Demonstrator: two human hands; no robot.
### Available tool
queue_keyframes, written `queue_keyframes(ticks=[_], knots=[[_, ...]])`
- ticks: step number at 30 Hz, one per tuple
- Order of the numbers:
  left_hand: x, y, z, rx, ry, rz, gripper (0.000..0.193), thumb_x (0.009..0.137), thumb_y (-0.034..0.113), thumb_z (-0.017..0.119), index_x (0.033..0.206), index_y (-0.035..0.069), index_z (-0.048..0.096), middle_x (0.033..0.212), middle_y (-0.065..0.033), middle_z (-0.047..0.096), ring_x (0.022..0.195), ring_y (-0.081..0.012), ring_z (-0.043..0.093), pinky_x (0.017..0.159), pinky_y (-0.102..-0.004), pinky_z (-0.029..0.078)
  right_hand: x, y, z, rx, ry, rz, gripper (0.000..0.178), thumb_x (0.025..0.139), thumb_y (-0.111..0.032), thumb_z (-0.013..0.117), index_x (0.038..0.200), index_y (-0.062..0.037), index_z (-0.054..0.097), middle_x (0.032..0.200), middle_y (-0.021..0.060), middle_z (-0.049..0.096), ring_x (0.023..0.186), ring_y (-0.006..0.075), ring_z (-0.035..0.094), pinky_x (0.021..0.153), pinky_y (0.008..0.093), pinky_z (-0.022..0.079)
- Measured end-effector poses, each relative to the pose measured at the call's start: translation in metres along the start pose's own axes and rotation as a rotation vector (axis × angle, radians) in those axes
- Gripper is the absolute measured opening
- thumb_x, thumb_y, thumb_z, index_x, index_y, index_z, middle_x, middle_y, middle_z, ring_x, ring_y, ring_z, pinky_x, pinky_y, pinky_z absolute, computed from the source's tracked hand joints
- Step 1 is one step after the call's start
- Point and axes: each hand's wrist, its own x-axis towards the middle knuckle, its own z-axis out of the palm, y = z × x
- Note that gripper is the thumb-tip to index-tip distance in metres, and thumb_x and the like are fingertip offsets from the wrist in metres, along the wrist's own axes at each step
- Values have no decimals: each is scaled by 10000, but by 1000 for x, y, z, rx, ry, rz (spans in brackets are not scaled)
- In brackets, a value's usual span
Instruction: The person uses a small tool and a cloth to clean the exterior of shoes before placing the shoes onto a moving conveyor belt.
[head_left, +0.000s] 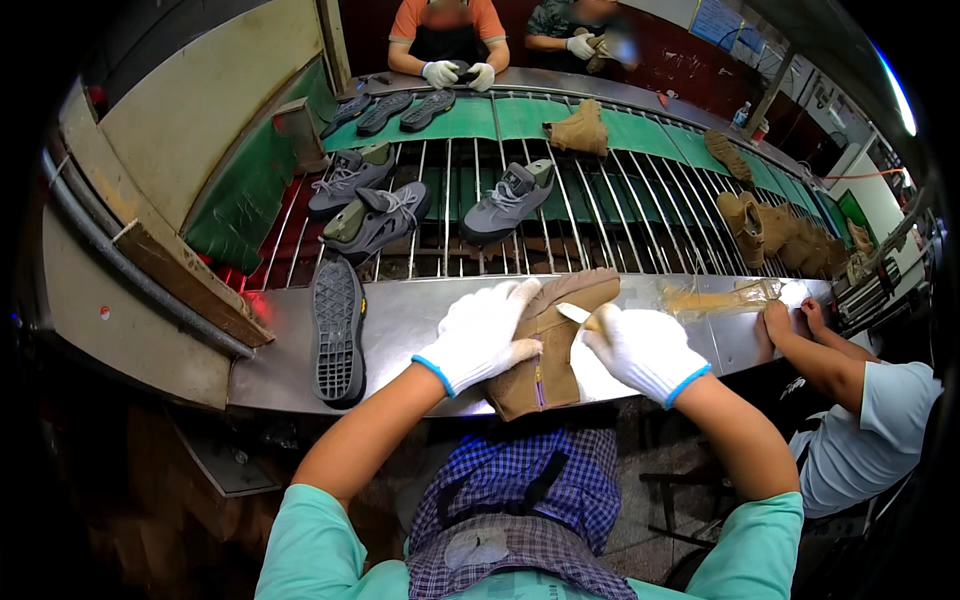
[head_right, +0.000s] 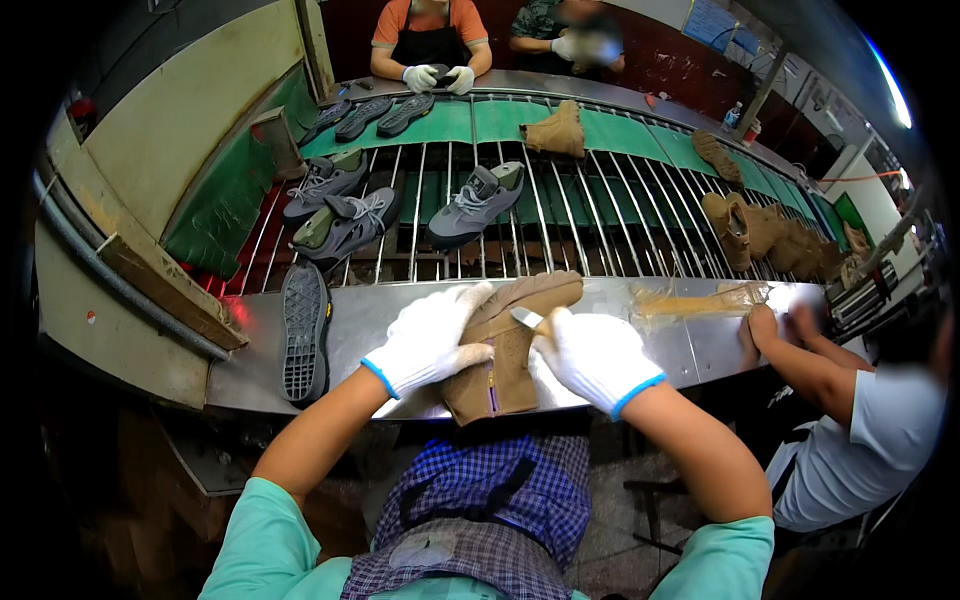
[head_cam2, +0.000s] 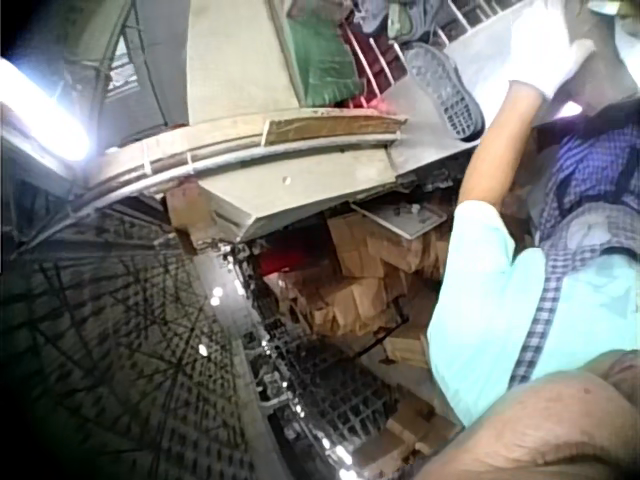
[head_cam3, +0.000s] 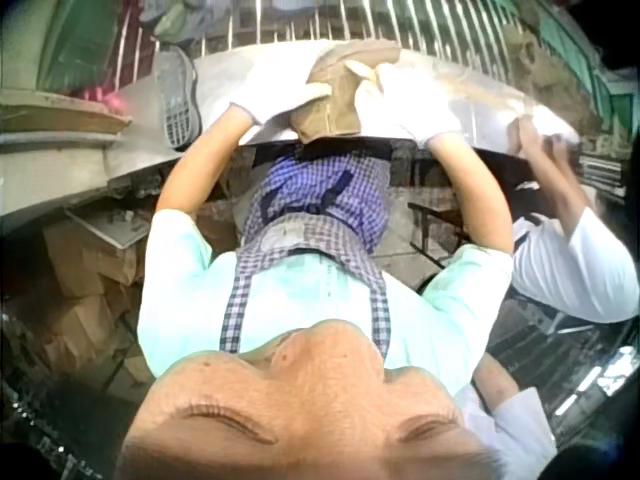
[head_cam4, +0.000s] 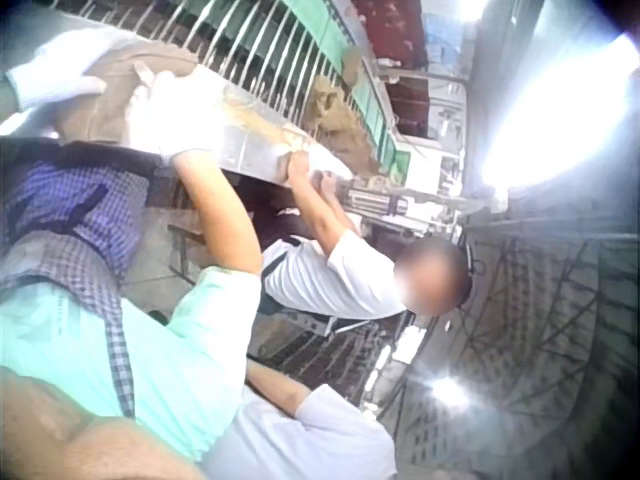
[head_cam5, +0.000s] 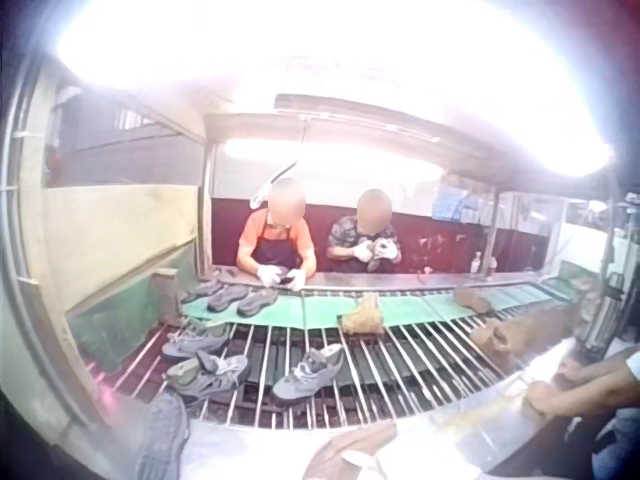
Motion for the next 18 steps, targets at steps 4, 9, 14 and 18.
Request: queue_keyframes(ticks=[4, 9, 14, 18], knots=[[7, -3, -6, -16, -137, -63, 824, 902, 429, 802, 1578, 67, 499, 1397, -208, 683, 1259, -404, 669, 1068, -498, 536, 26, -32, 2, 252, -178, 101, 515, 1072, -501, 593, 1144, 1, 683, 953, 251, 777, 918, 438, 764, 844, 528, 606], [0, -7, 6, -26, -65, 17, 760, 915, 402, 797, 1553, 72, 549, 1415, -195, 686, 1277, -393, 663, 1069, -489, 538, 28, 4, 14, 277, -127, 264, 586, 1057, -550, 598, 1217, 3, 704, 998, 286, 773, 1005, 443, 762, 887, 537, 601], [0, -17, 15, -23, 38, 111, 648, 925, 365, 794, 1483, 76, 633, 1447, -152, 689, 1306, -357, 662, 1086, -461, 544, 22, -3, 19, 148, -25, 161, 454, 1067, -485, 609, 1147, -41, 659, 830, 222, 755, 807, 427, 763, 742, 522, 611], [0, -19, 17, -14, 84, 156, 627, 928, 369, 794, 1470, 90, 648, 1443, -140, 692, 1294, -353, 669, 1079, -447, 553, 5, -9, 23, 182, 52, 93, 377, 1069, -424, 625, 1087, -48, 629, 789, 218, 735, 740, 419, 752, 679, 511, 607]])
